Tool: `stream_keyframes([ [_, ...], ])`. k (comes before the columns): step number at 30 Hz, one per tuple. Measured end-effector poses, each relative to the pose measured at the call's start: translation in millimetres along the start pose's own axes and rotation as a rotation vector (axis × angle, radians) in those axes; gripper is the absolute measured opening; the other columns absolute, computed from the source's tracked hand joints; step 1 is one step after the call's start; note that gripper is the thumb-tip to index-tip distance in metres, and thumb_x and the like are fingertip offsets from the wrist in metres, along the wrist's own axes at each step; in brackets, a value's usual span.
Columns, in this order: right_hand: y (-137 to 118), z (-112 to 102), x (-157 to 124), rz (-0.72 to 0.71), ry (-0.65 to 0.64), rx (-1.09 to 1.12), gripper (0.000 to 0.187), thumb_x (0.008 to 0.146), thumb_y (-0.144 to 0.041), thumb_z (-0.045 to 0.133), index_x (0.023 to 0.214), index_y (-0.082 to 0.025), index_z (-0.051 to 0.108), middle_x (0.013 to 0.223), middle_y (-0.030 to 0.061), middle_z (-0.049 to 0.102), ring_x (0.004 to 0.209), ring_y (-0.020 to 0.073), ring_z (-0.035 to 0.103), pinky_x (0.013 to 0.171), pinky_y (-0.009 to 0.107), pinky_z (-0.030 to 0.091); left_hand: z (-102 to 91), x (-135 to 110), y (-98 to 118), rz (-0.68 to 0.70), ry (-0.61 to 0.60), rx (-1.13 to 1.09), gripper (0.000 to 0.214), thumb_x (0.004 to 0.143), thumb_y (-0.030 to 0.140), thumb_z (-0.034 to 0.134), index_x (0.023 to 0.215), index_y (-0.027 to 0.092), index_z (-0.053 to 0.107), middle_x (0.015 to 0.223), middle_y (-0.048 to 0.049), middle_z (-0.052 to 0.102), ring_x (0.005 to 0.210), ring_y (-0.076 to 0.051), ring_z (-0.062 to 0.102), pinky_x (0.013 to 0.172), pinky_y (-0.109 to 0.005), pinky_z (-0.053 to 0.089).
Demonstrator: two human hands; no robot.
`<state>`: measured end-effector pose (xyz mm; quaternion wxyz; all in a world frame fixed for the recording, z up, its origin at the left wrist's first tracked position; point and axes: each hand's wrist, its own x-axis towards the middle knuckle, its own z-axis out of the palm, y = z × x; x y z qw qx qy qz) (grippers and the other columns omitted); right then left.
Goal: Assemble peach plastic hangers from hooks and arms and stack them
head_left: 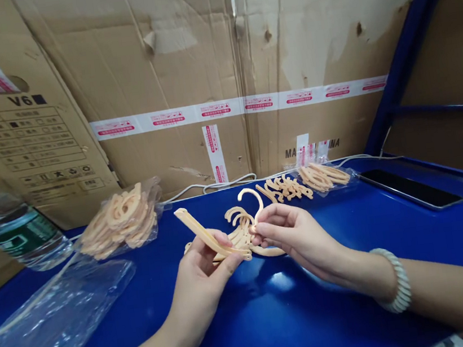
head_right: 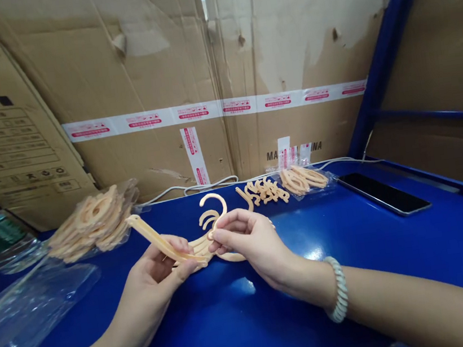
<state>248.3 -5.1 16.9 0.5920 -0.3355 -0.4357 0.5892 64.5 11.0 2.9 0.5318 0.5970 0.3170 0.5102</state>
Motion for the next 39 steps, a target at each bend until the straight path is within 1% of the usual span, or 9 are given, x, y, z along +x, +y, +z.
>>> stream_keyframes([
  [4, 0.3, -1.4, -0.7, 0.037, -0.005, 0.022, 0.039, 0.063, -0.018, 0.086, 0.094, -0.02, 0.064, 0.075, -0.0012, 0.072, 0.075, 0.0126, 0.067, 0.077, 0.028, 0.052, -0.1, -1.6, 2.0, 0.128, 0.043, 0.06, 0.02, 0.073, 0.022, 0.077, 0.075, 0.02, 0.058, 0.081, 0.0028, 0.058, 0.078, -0.013, 0.059, 0.071, -0.02, 0.054],
  [6, -0.7, -2.6, -0.6, 0.076, -0.03, 0.004, 0.034, 0.065, -0.019, 0.085, 0.094, -0.018, 0.066, 0.079, -0.0001, 0.071, 0.078, 0.0122, 0.067, 0.079, 0.028, 0.052, 0.1, -2.1, 2.7, 0.159, 0.043, 0.067, 0.019, 0.074, 0.02, 0.076, 0.072, 0.02, 0.057, 0.079, 0.0026, 0.057, 0.078, -0.013, 0.059, 0.071, -0.02, 0.054],
  [9, -3.0, -2.7, -1.7, 0.147, -0.106, -0.012, 0.02, 0.07, -0.024, 0.082, 0.08, -0.014, 0.068, 0.085, 0.0029, 0.07, 0.082, 0.0133, 0.067, 0.079, 0.027, 0.052, -0.4, -3.0, 2.7, 0.177, 0.035, 0.051, 0.018, 0.075, 0.018, 0.075, 0.072, 0.02, 0.057, 0.079, 0.0026, 0.058, 0.078, -0.013, 0.061, 0.072, -0.019, 0.054],
  [12, -5.5, -0.9, -3.3, 0.182, -0.196, -0.011, 0.018, 0.074, -0.026, 0.08, 0.084, -0.014, 0.07, 0.092, 0.0052, 0.071, 0.087, 0.0143, 0.067, 0.079, 0.026, 0.054, -1.1, -4.1, 2.3, 0.18, 0.02, 0.057, 0.019, 0.076, 0.017, 0.073, 0.072, 0.02, 0.056, 0.08, 0.0027, 0.06, 0.079, -0.013, 0.062, 0.073, -0.02, 0.054],
  [16, -6.5, 1.4, -3.8, 0.214, -0.25, -0.051, 0.024, 0.074, -0.028, 0.08, 0.091, -0.013, 0.072, 0.092, 0.0061, 0.071, 0.083, 0.0138, 0.067, 0.077, 0.027, 0.056, -0.7, -6.2, 2.4, 0.2, 0.007, 0.096, 0.019, 0.078, 0.016, 0.071, 0.071, 0.021, 0.054, 0.08, 0.0026, 0.06, 0.078, -0.013, 0.062, 0.07, -0.019, 0.052],
  [19, -4.9, 2.1, -3.5, 0.2, -0.254, -0.066, 0.025, 0.071, -0.028, 0.082, 0.087, -0.013, 0.073, 0.087, 0.0055, 0.071, 0.079, 0.0129, 0.068, 0.078, 0.026, 0.056, 0.8, -8.2, 3.1, 0.225, -0.007, 0.131, 0.02, 0.079, 0.016, 0.069, 0.07, 0.021, 0.053, 0.08, 0.0023, 0.059, 0.078, -0.014, 0.061, 0.068, -0.02, 0.051],
  [25, -3.2, 2.4, -2.9, 0.202, -0.282, -0.052, 0.03, 0.068, -0.03, 0.084, 0.086, -0.011, 0.071, 0.079, 0.0037, 0.069, 0.068, 0.0102, 0.065, 0.071, 0.024, 0.054, 3.1, -12.4, 6.4, 0.358, -0.074, 0.272, 0.019, 0.082, 0.012, 0.064, 0.07, 0.022, 0.054, 0.078, 0.001, 0.059, 0.077, -0.015, 0.059, 0.071, -0.022, 0.05],
  [34, -8.3, 0.5, -1.6, 0.277, -0.266, 0.003, 0.024, 0.066, -0.025, 0.085, 0.075, -0.011, 0.067, 0.078, 0.0046, 0.069, 0.072, 0.0137, 0.068, 0.076, 0.03, 0.056, 6.2, -13.2, 8.6, 0.311, -0.051, 0.199, 0.018, 0.08, 0.013, 0.066, 0.07, 0.023, 0.055, 0.078, 0.0006, 0.059, 0.079, -0.016, 0.06, 0.069, -0.021, 0.055],
  [39, -7.9, -0.8, -1.1, 0.276, -0.284, 0.014, 0.024, 0.069, -0.024, 0.083, 0.082, -0.01, 0.069, 0.079, 0.0044, 0.069, 0.072, 0.0136, 0.068, 0.076, 0.029, 0.056, 5.6, -13.2, 8.9, 0.3, -0.02, 0.207, 0.019, 0.079, 0.015, 0.068, 0.069, 0.022, 0.054, 0.078, -0.0004, 0.059, 0.078, -0.017, 0.061, 0.067, -0.022, 0.056],
])
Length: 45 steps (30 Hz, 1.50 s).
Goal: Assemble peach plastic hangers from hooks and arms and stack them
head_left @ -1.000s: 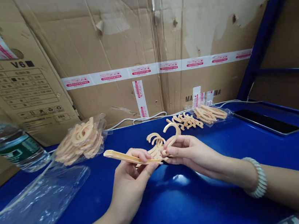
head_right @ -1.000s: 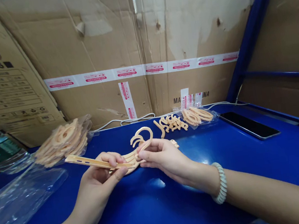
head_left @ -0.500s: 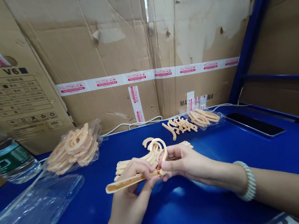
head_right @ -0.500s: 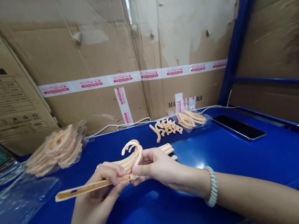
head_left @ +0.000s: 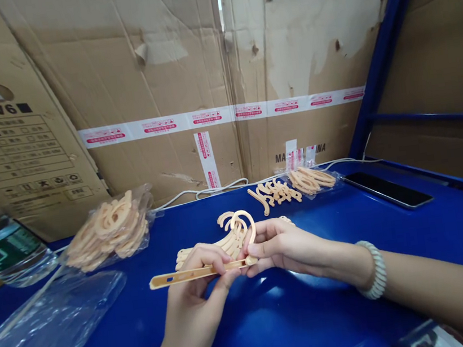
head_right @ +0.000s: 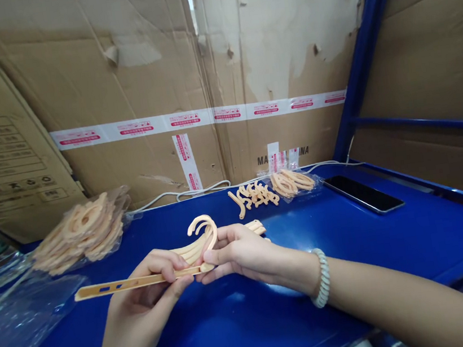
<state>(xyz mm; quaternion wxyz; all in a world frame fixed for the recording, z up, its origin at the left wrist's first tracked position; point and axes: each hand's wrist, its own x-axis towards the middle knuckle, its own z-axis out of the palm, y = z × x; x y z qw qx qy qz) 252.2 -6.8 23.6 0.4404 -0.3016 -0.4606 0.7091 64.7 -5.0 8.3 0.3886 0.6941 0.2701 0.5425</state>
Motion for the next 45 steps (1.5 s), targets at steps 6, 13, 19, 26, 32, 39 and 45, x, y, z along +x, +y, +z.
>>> stream_keyframes([
  [6, 1.3, 4.1, -0.2, -0.071, 0.003, -0.063, 0.028, 0.067, -0.03, 0.083, 0.081, -0.012, 0.067, 0.08, 0.004, 0.067, 0.071, 0.0126, 0.065, 0.072, 0.028, 0.055, 0.7, -0.7, -1.1, 0.004, 0.005, 0.004, 0.018, 0.078, 0.014, 0.068, 0.068, 0.022, 0.055, 0.078, -0.0006, 0.06, 0.077, -0.017, 0.061, 0.067, -0.023, 0.056],
  [13, 6.5, 6.1, 0.0, -0.157, 0.035, -0.181, 0.027, 0.068, -0.033, 0.08, 0.077, -0.015, 0.062, 0.075, 0.0021, 0.066, 0.063, 0.0114, 0.06, 0.066, 0.027, 0.052, 2.1, -1.2, 0.1, 0.009, -0.013, -0.028, 0.021, 0.079, 0.013, 0.067, 0.067, 0.022, 0.053, 0.076, 0.0011, 0.059, 0.073, -0.014, 0.062, 0.066, -0.02, 0.055],
  [19, 7.4, 8.9, -1.1, -0.217, 0.063, -0.24, 0.024, 0.069, -0.03, 0.076, 0.073, -0.016, 0.057, 0.071, 0.0005, 0.063, 0.059, 0.0118, 0.06, 0.062, 0.028, 0.051, 1.7, -0.3, -2.7, -0.029, -0.027, -0.051, 0.021, 0.079, 0.015, 0.069, 0.068, 0.022, 0.052, 0.075, 0.0019, 0.058, 0.075, -0.014, 0.061, 0.065, -0.02, 0.054],
  [26, 10.4, 11.7, -1.3, -0.269, 0.099, -0.256, 0.022, 0.069, -0.028, 0.075, 0.071, -0.018, 0.055, 0.065, -0.0019, 0.062, 0.056, 0.0112, 0.059, 0.058, 0.026, 0.049, 5.6, -1.8, 0.0, -0.066, 0.021, -0.036, 0.015, 0.076, 0.021, 0.073, 0.072, 0.021, 0.058, 0.077, 0.0009, 0.057, 0.071, -0.016, 0.064, 0.062, -0.023, 0.056],
  [32, 10.8, 15.3, -1.7, -0.333, 0.153, -0.279, 0.026, 0.068, -0.034, 0.078, 0.067, -0.018, 0.057, 0.07, -0.001, 0.063, 0.062, 0.0121, 0.057, 0.061, 0.026, 0.047, 6.1, -0.6, -1.7, -0.182, -0.01, -0.078, 0.016, 0.076, 0.024, 0.073, 0.081, 0.023, 0.058, 0.08, 0.002, 0.062, 0.07, -0.015, 0.066, 0.064, -0.023, 0.057],
  [39, 10.3, 11.7, -1.8, -0.332, 0.122, -0.396, 0.03, 0.068, -0.042, 0.08, 0.071, -0.017, 0.064, 0.08, 0.0026, 0.067, 0.081, 0.0191, 0.062, 0.079, 0.033, 0.048, 4.5, -1.9, -4.3, -0.26, -0.038, -0.045, 0.017, 0.074, 0.027, 0.076, 0.076, 0.021, 0.06, 0.075, 0.0031, 0.06, 0.066, -0.012, 0.06, 0.062, -0.02, 0.054],
  [45, -20.1, -24.9, 11.2, -0.32, 0.041, -0.619, 0.055, 0.088, -0.063, 0.047, 0.089, -0.015, 0.074, 0.082, 0.0068, 0.07, 0.073, 0.0165, 0.062, 0.07, 0.03, 0.048, 3.2, -1.7, 1.1, -0.348, 0.048, -0.037, 0.021, 0.066, 0.029, 0.081, 0.078, 0.019, 0.067, 0.084, -0.001, 0.067, 0.073, -0.016, 0.064, 0.068, -0.022, 0.053],
])
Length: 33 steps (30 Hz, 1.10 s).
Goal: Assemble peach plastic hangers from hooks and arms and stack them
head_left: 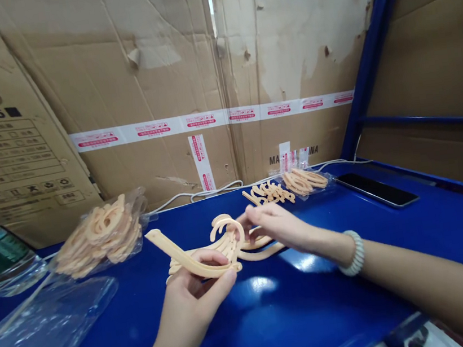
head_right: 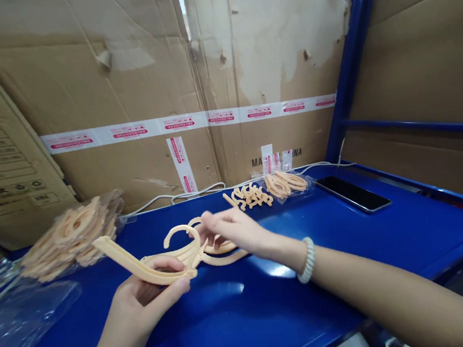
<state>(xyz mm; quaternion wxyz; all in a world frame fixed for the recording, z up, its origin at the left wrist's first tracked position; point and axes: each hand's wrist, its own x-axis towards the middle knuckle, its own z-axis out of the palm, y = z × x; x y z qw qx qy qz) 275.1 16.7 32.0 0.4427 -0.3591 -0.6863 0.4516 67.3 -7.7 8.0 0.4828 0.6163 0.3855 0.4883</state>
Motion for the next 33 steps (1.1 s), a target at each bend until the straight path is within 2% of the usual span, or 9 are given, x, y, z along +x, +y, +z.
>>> stream_keyframes([
  [1, 1.7, -12.8, 4.4, -0.056, 0.032, -0.111, 0.052, 0.093, -0.058, 0.043, 0.095, -0.016, 0.074, 0.083, 0.0069, 0.071, 0.073, 0.0166, 0.062, 0.07, 0.03, 0.048, -0.3, 0.3, 0.3, -0.013, 0.015, 0.005, 0.022, 0.065, 0.03, 0.081, 0.078, 0.019, 0.068, 0.084, -0.0017, 0.067, 0.073, -0.016, 0.064, 0.068, -0.022, 0.053],
  [4, 10.6, -50.8, 16.3, -0.243, 0.082, -0.702, 0.02, 0.088, -0.027, 0.061, 0.1, -0.018, 0.074, 0.083, 0.0074, 0.071, 0.083, 0.0209, 0.06, 0.077, 0.035, 0.047, -0.9, 1.7, 0.6, -0.072, 0.072, -0.009, 0.025, 0.062, 0.032, 0.083, 0.08, 0.017, 0.073, 0.088, -0.0044, 0.069, 0.077, -0.018, 0.064, 0.068, -0.023, 0.053],
  [6, 18.9, -68.9, 22.1, -0.279, -0.018, -0.981, 0.024, 0.082, -0.007, 0.06, 0.098, -0.018, 0.075, 0.091, 0.0097, 0.071, 0.093, 0.0236, 0.057, 0.086, 0.039, 0.045, -0.7, 2.8, 0.7, -0.121, 0.086, -0.041, 0.026, 0.059, 0.031, 0.084, 0.078, 0.016, 0.075, 0.09, -0.006, 0.07, 0.079, -0.02, 0.065, 0.068, -0.024, 0.053],
  [12, 39.6, -77.6, 30.1, -0.267, -0.137, -0.997, 0.023, 0.076, 0.0, 0.064, 0.084, -0.018, 0.076, 0.086, 0.0071, 0.074, 0.088, 0.0224, 0.058, 0.085, 0.038, 0.046, -2.9, 6.4, -0.9, -0.175, 0.052, -0.118, 0.026, 0.059, 0.029, 0.086, 0.078, 0.015, 0.075, 0.089, -0.0062, 0.071, 0.074, -0.018, 0.065, 0.067, -0.024, 0.054],
  [17, 44.4, -75.3, 31.6, -0.281, -0.016, -0.857, 0.019, 0.076, -0.002, 0.064, 0.073, -0.018, 0.074, 0.076, 0.0049, 0.072, 0.083, 0.0203, 0.06, 0.082, 0.036, 0.047, -3.9, 7.0, -0.4, -0.174, 0.023, -0.188, 0.028, 0.061, 0.028, 0.087, 0.082, 0.015, 0.075, 0.086, -0.0048, 0.073, 0.07, -0.014, 0.065, 0.065, -0.02, 0.054],
  [20, 38.5, -70.2, 28.4, -0.286, 0.138, -0.735, 0.015, 0.086, -0.013, 0.058, 0.087, -0.017, 0.072, 0.08, 0.0059, 0.072, 0.074, 0.0173, 0.063, 0.071, 0.033, 0.05, -2.5, 7.7, 1.6, -0.197, 0.028, -0.254, 0.031, 0.057, 0.027, 0.09, 0.082, 0.015, 0.075, 0.082, -0.0046, 0.074, 0.07, -0.013, 0.065, 0.064, -0.017, 0.053],
  [24, 16.4, -46.9, 17.3, -0.264, 0.398, -0.052, 0.013, 0.089, -0.028, 0.06, 0.094, -0.02, 0.069, 0.088, 0.0042, 0.073, 0.063, 0.0102, 0.063, 0.059, 0.024, 0.051, -1.6, 9.7, 2.7, -0.251, 0.037, -0.341, 0.037, 0.053, 0.028, 0.092, 0.082, 0.013, 0.076, 0.081, -0.0062, 0.075, 0.071, -0.013, 0.065, 0.064, -0.016, 0.053],
  [27, -2.5, -23.6, 7.2, -0.188, 0.418, 0.41, 0.011, 0.08, -0.028, 0.073, 0.088, -0.021, 0.071, 0.096, 0.0031, 0.075, 0.066, 0.0076, 0.066, 0.061, 0.019, 0.052, -1.8, 10.7, 2.3, -0.263, 0.028, -0.378, 0.037, 0.053, 0.027, 0.092, 0.082, 0.013, 0.075, 0.081, -0.0072, 0.076, 0.075, -0.014, 0.067, 0.068, -0.016, 0.053],
  [33, -14.3, -0.1, -3.5, -0.068, 0.394, 0.568, 0.017, 0.074, -0.03, 0.079, 0.087, -0.021, 0.071, 0.092, 0.0006, 0.074, 0.077, 0.0124, 0.071, 0.074, 0.025, 0.056, -2.0, 9.6, 0.2, -0.245, -0.026, -0.405, 0.032, 0.054, 0.023, 0.091, 0.078, 0.013, 0.071, 0.076, -0.0054, 0.074, 0.074, -0.014, 0.067, 0.07, -0.017, 0.051],
])
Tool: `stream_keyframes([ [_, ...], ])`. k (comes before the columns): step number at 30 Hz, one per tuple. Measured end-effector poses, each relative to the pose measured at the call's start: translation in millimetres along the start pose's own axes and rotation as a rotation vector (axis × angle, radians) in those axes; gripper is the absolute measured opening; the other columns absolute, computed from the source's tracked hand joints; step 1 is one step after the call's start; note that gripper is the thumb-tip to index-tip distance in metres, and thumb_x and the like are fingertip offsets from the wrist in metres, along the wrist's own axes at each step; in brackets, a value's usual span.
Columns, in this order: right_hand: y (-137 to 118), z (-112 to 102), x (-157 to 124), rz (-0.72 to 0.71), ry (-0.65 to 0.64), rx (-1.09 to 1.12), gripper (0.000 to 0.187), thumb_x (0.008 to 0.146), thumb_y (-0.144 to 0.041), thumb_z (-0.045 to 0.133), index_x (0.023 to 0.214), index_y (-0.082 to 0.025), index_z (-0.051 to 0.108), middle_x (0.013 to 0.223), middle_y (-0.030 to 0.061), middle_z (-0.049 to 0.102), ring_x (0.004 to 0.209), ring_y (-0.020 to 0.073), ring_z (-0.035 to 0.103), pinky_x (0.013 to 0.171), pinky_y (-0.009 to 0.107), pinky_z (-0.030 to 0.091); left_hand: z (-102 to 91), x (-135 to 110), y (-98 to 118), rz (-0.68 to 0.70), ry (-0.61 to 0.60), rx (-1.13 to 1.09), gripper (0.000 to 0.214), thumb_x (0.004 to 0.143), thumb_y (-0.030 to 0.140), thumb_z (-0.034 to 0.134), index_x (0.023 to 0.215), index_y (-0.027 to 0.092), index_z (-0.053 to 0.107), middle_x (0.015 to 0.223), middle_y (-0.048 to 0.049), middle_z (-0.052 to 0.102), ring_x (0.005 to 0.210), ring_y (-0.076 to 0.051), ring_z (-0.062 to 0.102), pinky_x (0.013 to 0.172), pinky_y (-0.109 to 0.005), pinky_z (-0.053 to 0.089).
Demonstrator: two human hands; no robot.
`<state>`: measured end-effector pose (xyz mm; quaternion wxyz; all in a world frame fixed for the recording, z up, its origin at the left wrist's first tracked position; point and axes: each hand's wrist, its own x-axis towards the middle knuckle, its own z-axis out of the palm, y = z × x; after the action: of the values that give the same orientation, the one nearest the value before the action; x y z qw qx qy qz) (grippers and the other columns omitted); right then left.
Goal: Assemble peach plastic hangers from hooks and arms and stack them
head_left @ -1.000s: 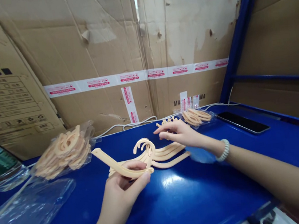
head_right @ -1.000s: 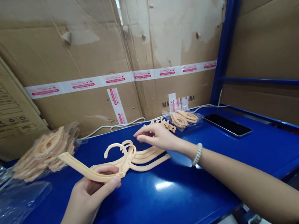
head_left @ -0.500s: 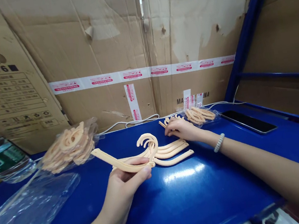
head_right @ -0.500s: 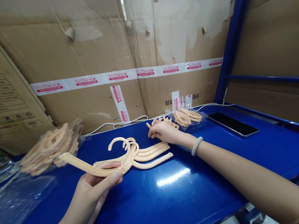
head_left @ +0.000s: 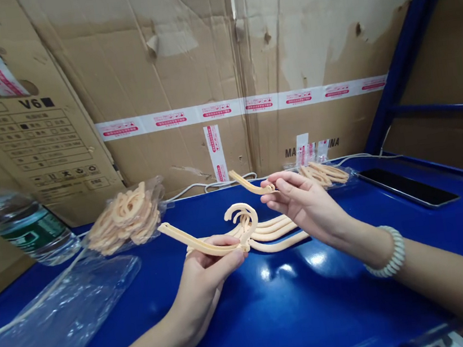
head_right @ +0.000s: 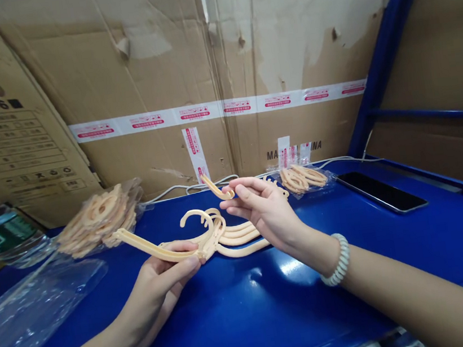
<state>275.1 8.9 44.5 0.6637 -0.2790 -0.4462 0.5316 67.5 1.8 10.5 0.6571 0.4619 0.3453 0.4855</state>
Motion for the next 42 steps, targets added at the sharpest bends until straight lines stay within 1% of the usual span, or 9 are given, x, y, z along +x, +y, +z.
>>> stream_keyframes([
  [7, 8.4, 2.4, -6.2, 0.088, 0.05, -0.089, 0.022, 0.067, -0.024, 0.084, 0.082, -0.018, 0.069, 0.083, 0.0008, 0.073, 0.068, 0.0116, 0.068, 0.069, 0.025, 0.054, -1.8, 2.0, -0.5, 0.016, -0.048, 0.038, 0.027, 0.061, 0.024, 0.087, 0.074, 0.015, 0.065, 0.073, -0.001, 0.069, 0.075, -0.012, 0.063, 0.071, -0.016, 0.048],
  [9, 12.7, 5.1, -10.0, 0.148, 0.054, -0.057, 0.03, 0.065, -0.02, 0.085, 0.09, -0.02, 0.069, 0.088, 0.0002, 0.071, 0.068, 0.0119, 0.068, 0.07, 0.028, 0.055, -1.0, 1.4, 0.1, 0.019, -0.04, 0.041, 0.028, 0.061, 0.025, 0.088, 0.076, 0.015, 0.066, 0.075, -0.0018, 0.069, 0.077, -0.013, 0.064, 0.074, -0.018, 0.049],
  [11, 16.8, 7.8, -14.0, 0.224, 0.042, 0.024, 0.045, 0.064, -0.016, 0.085, 0.104, -0.023, 0.066, 0.097, 0.0004, 0.07, 0.074, 0.0129, 0.069, 0.077, 0.031, 0.056, -0.3, 0.3, 0.3, 0.023, -0.032, 0.044, 0.03, 0.06, 0.025, 0.088, 0.079, 0.015, 0.067, 0.076, -0.0029, 0.071, 0.078, -0.015, 0.065, 0.077, -0.021, 0.05],
  [13, 20.1, 10.1, -17.7, 0.315, -0.033, 0.108, 0.055, 0.065, -0.012, 0.084, 0.115, -0.024, 0.063, 0.098, 0.002, 0.069, 0.081, 0.0139, 0.07, 0.087, 0.034, 0.054, -0.5, -0.5, -0.1, 0.033, -0.029, 0.059, 0.031, 0.06, 0.025, 0.088, 0.08, 0.015, 0.067, 0.077, -0.0034, 0.071, 0.077, -0.016, 0.066, 0.078, -0.024, 0.051],
  [15, 22.2, 11.4, -20.5, 0.378, -0.13, 0.138, 0.05, 0.068, -0.013, 0.082, 0.114, -0.019, 0.064, 0.095, 0.0043, 0.07, 0.086, 0.0145, 0.069, 0.091, 0.034, 0.052, -1.4, -0.7, -1.0, 0.043, -0.043, 0.091, 0.03, 0.06, 0.025, 0.087, 0.079, 0.015, 0.066, 0.078, -0.0038, 0.072, 0.08, -0.018, 0.066, 0.079, -0.025, 0.051],
  [17, 23.5, 11.6, -22.1, 0.398, -0.188, 0.1, 0.038, 0.07, -0.015, 0.081, 0.105, -0.015, 0.066, 0.091, 0.0057, 0.071, 0.086, 0.0153, 0.069, 0.091, 0.033, 0.051, -2.4, -0.3, -2.1, 0.06, -0.067, 0.13, 0.027, 0.063, 0.025, 0.086, 0.078, 0.015, 0.066, 0.083, -0.0046, 0.072, 0.085, -0.019, 0.066, 0.082, -0.026, 0.051],
  [26, 24.7, 8.5, -18.7, 0.345, -0.279, -0.199, 0.024, 0.065, -0.018, 0.083, 0.086, -0.015, 0.071, 0.084, 0.003, 0.074, 0.077, 0.0135, 0.069, 0.076, 0.026, 0.051, -1.7, -1.7, -2.7, 0.113, -0.101, 0.206, 0.016, 0.065, 0.022, 0.083, 0.072, 0.018, 0.069, 0.075, -0.0011, 0.071, 0.069, -0.015, 0.066, 0.07, -0.023, 0.053],
  [33, 22.9, 7.7, -17.4, 0.359, -0.328, -0.195, 0.024, 0.064, -0.015, 0.082, 0.085, -0.015, 0.072, 0.083, 0.0027, 0.076, 0.077, 0.0131, 0.07, 0.077, 0.025, 0.052, -0.2, -2.7, -2.8, 0.096, -0.099, 0.216, 0.015, 0.064, 0.021, 0.083, 0.07, 0.019, 0.069, 0.071, 0.0002, 0.072, 0.065, -0.013, 0.065, 0.068, -0.021, 0.052],
  [42, 22.0, 5.7, -16.9, 0.366, -0.34, -0.211, 0.024, 0.065, -0.018, 0.082, 0.087, -0.014, 0.072, 0.083, 0.0036, 0.076, 0.076, 0.0137, 0.07, 0.076, 0.026, 0.053, 0.2, -2.7, -1.4, 0.109, -0.116, 0.212, 0.02, 0.063, 0.023, 0.085, 0.072, 0.018, 0.068, 0.074, -0.0024, 0.071, 0.066, -0.017, 0.066, 0.067, -0.026, 0.053],
])
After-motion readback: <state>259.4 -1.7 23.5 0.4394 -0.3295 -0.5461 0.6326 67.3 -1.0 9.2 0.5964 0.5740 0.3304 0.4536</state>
